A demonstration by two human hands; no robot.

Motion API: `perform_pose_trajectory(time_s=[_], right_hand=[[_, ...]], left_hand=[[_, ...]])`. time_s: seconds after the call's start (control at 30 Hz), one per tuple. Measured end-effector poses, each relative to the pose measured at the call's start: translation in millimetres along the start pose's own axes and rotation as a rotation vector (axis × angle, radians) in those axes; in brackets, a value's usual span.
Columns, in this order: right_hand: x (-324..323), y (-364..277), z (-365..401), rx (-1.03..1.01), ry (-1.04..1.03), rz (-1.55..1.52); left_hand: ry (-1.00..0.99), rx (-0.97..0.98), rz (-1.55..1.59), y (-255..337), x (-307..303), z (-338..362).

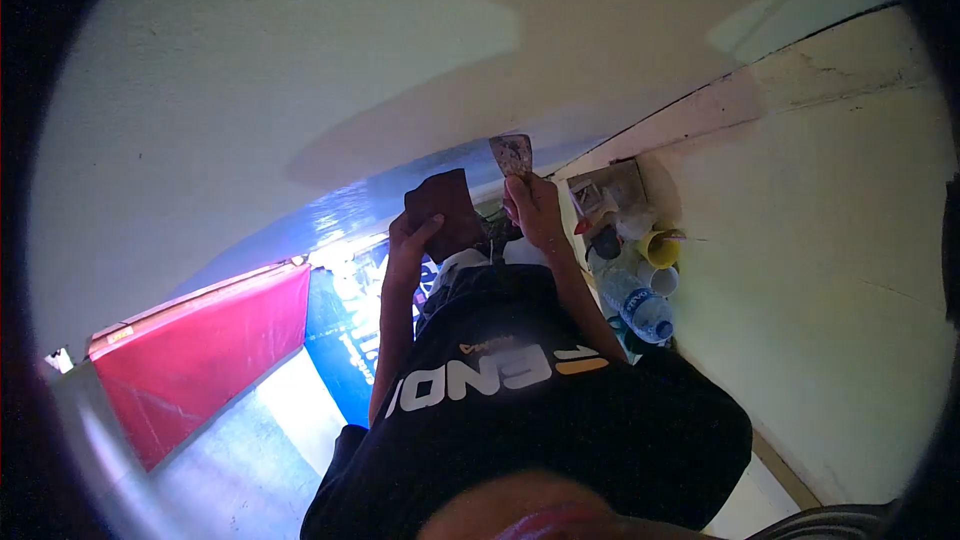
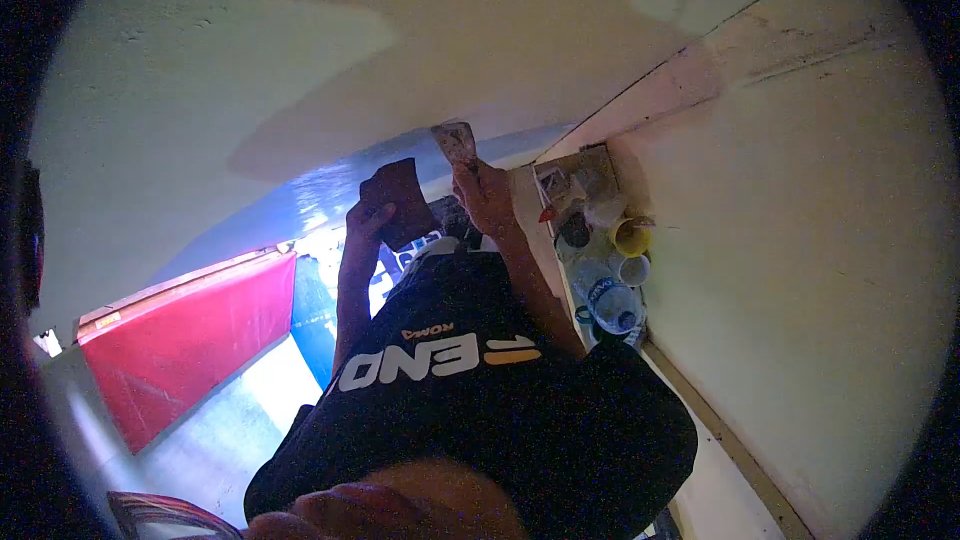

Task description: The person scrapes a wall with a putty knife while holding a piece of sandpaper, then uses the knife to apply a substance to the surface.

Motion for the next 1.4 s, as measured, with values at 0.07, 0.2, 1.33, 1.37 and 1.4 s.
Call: perform_pose_trajectory(time_s=[0.07, 0.2, 1.33, 1.37, 1.4], right_hand=[[0, -5, -4, -0.001, -0.003, -0.011], [-2, -4, 0, 0.008, 0.029, 0.032], [7, 20, -4, -0.007, 0.027, -0.077], [9, 22, -4, 0.010, 0.022, -0.098], [11, 20, -3, 0.028, 0.016, -0.118]], left_hand=[[0.013, -0.002, 0.003, -4, -1, -2], [-0.015, -0.027, -0.027, -7, 0, -4], [-0.020, -0.037, -0.032, -8, -14, -11], [-0.004, -0.031, -0.041, -7, -15, -11], [0.013, -0.024, -0.048, -7, -17, -12]])
Point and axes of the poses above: each hand's wrist, its own z-axis away from the middle knuckle, its own x-axis out of the palm, y = z × x, the point moved 10 cm from there along -z, towards the middle knuckle, and after that the axes turned 13 degrees about z, right-handed, at the moved point
